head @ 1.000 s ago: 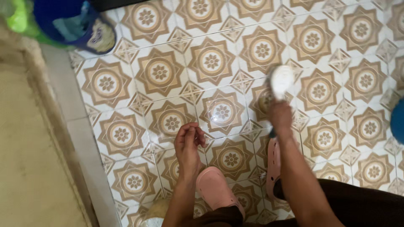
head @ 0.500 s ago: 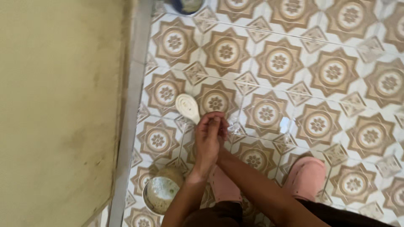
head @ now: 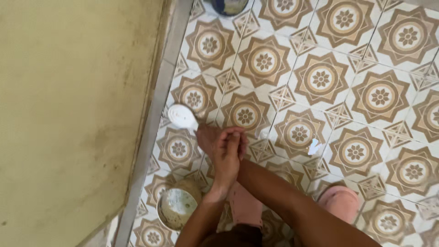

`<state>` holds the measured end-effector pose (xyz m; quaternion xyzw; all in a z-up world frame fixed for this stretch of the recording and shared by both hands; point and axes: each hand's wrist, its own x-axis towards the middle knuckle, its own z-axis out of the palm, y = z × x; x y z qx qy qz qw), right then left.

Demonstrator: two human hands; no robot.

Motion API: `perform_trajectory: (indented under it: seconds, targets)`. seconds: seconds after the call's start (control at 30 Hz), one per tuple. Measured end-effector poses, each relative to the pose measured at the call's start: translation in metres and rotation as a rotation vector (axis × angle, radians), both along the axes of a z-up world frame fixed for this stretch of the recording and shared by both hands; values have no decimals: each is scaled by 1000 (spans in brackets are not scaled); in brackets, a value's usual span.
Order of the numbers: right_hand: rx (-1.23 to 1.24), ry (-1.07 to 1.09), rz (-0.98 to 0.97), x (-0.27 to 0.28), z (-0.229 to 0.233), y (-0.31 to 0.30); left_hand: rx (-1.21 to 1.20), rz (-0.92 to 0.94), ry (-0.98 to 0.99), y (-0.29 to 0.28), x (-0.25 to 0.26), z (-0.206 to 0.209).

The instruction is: The person scrubs the tiled floor and a squat toilet using a handheld brush and water from a bucket, dipping the brush into a small container of cleaning solution.

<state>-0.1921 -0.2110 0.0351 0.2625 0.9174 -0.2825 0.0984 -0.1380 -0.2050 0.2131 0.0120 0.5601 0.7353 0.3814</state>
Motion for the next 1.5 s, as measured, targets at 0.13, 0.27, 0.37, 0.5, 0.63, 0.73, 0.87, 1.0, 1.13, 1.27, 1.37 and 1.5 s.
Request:
perform_trajectory:
  seconds: [0.13,0.27,0.37,0.5,0.63,0.73,0.87,1.0,1.13,1.27,1.37,1.5]
  targets:
    - [5,-115,-126,-64,34,93,12,-2,170,0,-9,-3]
    - [40,-205,-305,-79,52,199,-42,40,-10,3,-10,-1]
    - [71,-227,-424,-38,53,275,-112,-6,-17,10,-11,-4]
    - [68,-246,-723,40,53,354,-102,-73,-31,23,-9,-13]
    - [135,-331,-894,131,56,406,-107,-110,-10,28,-7,-22]
    - [217,-341,-920,191,51,437,-121,-100,-43,29,-6,-30]
    - [322,-243,-1068,227,23,451,-79,-117,12,28,-6,-39]
    - [409,-195,-828,207,-12,460,-122,-136,29,23,-5,-33]
    - [294,-261,-692,132,-16,421,-55,-78,-38,17,-5,-31]
    - [96,-135,-751,41,8,354,-20,-80,-1,5,-9,-31]
    - [119,-144,-656,-18,23,306,-69,-84,9,-7,-11,-32]
    - [108,-185,-375,-74,31,236,-121,-227,158,-32,-14,-31]
